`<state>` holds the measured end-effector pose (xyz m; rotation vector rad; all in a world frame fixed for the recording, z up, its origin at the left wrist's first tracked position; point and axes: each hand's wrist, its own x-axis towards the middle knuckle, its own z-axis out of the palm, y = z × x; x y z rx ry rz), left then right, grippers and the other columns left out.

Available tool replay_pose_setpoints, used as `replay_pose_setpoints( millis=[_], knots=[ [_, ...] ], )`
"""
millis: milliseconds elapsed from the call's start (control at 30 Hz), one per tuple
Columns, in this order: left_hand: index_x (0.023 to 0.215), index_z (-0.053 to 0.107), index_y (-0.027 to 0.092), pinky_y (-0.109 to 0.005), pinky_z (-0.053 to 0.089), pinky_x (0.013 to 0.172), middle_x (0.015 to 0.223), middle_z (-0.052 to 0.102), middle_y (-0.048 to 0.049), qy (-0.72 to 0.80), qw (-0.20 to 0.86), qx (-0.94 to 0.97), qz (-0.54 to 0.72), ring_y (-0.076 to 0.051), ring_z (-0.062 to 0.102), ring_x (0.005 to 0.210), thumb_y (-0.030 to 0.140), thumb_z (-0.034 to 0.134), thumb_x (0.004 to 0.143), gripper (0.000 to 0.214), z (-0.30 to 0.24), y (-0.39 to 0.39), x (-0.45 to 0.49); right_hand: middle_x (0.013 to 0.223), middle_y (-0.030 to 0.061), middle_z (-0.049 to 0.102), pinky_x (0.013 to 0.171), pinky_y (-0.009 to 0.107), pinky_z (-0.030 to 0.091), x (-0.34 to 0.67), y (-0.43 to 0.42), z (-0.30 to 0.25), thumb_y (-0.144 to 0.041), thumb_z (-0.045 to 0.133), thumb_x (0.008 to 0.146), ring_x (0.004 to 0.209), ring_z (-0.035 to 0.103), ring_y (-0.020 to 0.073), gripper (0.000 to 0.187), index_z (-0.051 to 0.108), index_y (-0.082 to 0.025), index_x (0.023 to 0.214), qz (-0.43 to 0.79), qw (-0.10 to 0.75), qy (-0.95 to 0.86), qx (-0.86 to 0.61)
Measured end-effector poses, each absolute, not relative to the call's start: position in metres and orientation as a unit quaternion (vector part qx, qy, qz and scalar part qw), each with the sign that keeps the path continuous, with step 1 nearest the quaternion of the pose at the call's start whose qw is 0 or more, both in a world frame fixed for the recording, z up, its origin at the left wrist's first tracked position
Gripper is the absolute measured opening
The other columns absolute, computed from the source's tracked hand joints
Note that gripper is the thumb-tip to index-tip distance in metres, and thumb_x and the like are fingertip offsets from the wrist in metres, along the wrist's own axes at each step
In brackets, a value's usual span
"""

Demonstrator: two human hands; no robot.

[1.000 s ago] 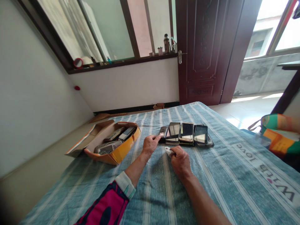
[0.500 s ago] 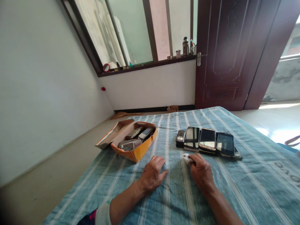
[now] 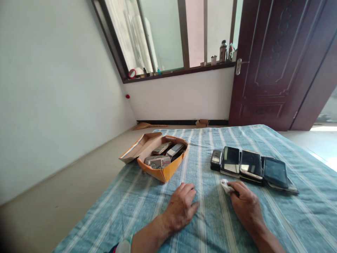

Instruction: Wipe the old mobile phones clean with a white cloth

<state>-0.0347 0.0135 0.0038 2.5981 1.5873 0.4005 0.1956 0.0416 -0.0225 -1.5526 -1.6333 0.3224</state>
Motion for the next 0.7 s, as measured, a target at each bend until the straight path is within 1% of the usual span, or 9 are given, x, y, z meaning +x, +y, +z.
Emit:
replay_pose_setpoints(
  millis=[67, 167, 367, 467, 567, 633, 700],
  knots=[
    [0.082, 0.058, 0.015, -0.036, 0.046, 0.085, 0.099, 0.060, -0.0064, 0.509, 0.039, 0.847, 0.144, -0.022, 0.052, 0.092, 0.025, 0.065, 0.077, 0.013, 0.003, 0.014, -0.036, 0.091, -0.0016, 0.072, 0.071, 0.029, 0.052, 0.197, 0.041, -0.024, -0.034, 0.045, 0.072, 0.083, 0.068, 0.0210, 0.028, 0.070, -0.028, 0.082, 0.128, 0.415, -0.652, -0.622],
    [0.078, 0.057, 0.016, -0.035, 0.047, 0.083, 0.094, 0.062, -0.0058, 0.499, 0.038, 0.848, 0.172, -0.021, 0.054, 0.087, 0.024, 0.067, 0.075, 0.013, 0.005, 0.014, -0.038, 0.092, -0.0021, 0.073, 0.072, 0.029, 0.053, 0.198, 0.041, -0.026, -0.037, 0.047, 0.072, 0.085, 0.068, 0.0213, 0.027, 0.070, -0.029, 0.084, 0.136, 0.410, -0.652, -0.622],
    [0.078, 0.058, 0.016, -0.033, 0.049, 0.078, 0.088, 0.063, -0.0061, 0.470, 0.010, 0.843, 0.261, -0.020, 0.055, 0.082, 0.022, 0.064, 0.078, 0.008, 0.027, 0.007, -0.039, 0.093, -0.0007, 0.073, 0.073, 0.030, 0.054, 0.202, 0.042, -0.028, -0.042, 0.049, 0.069, 0.086, 0.069, 0.0227, 0.029, 0.071, -0.029, 0.082, 0.147, 0.409, -0.644, -0.630],
    [0.081, 0.060, 0.017, -0.034, 0.049, 0.080, 0.088, 0.064, -0.0074, 0.468, 0.008, 0.837, 0.285, -0.021, 0.056, 0.085, 0.023, 0.061, 0.081, 0.006, 0.040, 0.007, -0.045, 0.092, -0.0004, 0.074, 0.072, 0.030, 0.055, 0.203, 0.043, -0.028, -0.042, 0.050, 0.066, 0.086, 0.069, 0.0236, 0.029, 0.072, -0.029, 0.080, 0.147, 0.415, -0.641, -0.629],
    [0.083, 0.062, 0.018, -0.035, 0.050, 0.083, 0.093, 0.065, -0.0083, 0.483, 0.006, 0.822, 0.302, -0.021, 0.058, 0.088, 0.025, 0.057, 0.085, 0.009, 0.056, 0.014, -0.059, 0.090, -0.0006, 0.074, 0.071, 0.031, 0.055, 0.202, 0.043, -0.028, -0.043, 0.051, 0.064, 0.086, 0.069, 0.0243, 0.029, 0.072, -0.030, 0.077, 0.145, 0.426, -0.634, -0.629],
    [0.085, 0.064, 0.018, -0.037, 0.048, 0.088, 0.095, 0.066, -0.0084, 0.498, -0.015, 0.804, 0.326, -0.021, 0.059, 0.091, 0.023, 0.055, 0.086, 0.011, 0.069, 0.022, -0.074, 0.089, -0.0009, 0.074, 0.070, 0.031, 0.055, 0.202, 0.042, -0.028, -0.044, 0.052, 0.063, 0.085, 0.069, 0.0245, 0.028, 0.072, -0.031, 0.075, 0.143, 0.433, -0.630, -0.628],
    [0.085, 0.064, 0.017, -0.036, 0.048, 0.089, 0.096, 0.066, -0.0085, 0.525, -0.043, 0.773, 0.353, -0.022, 0.059, 0.095, 0.019, 0.055, 0.085, 0.010, 0.083, 0.031, -0.093, 0.088, -0.0012, 0.075, 0.070, 0.031, 0.056, 0.202, 0.041, -0.028, -0.045, 0.053, 0.062, 0.084, 0.069, 0.0243, 0.027, 0.073, -0.031, 0.075, 0.141, 0.438, -0.629, -0.626]
  ],
)
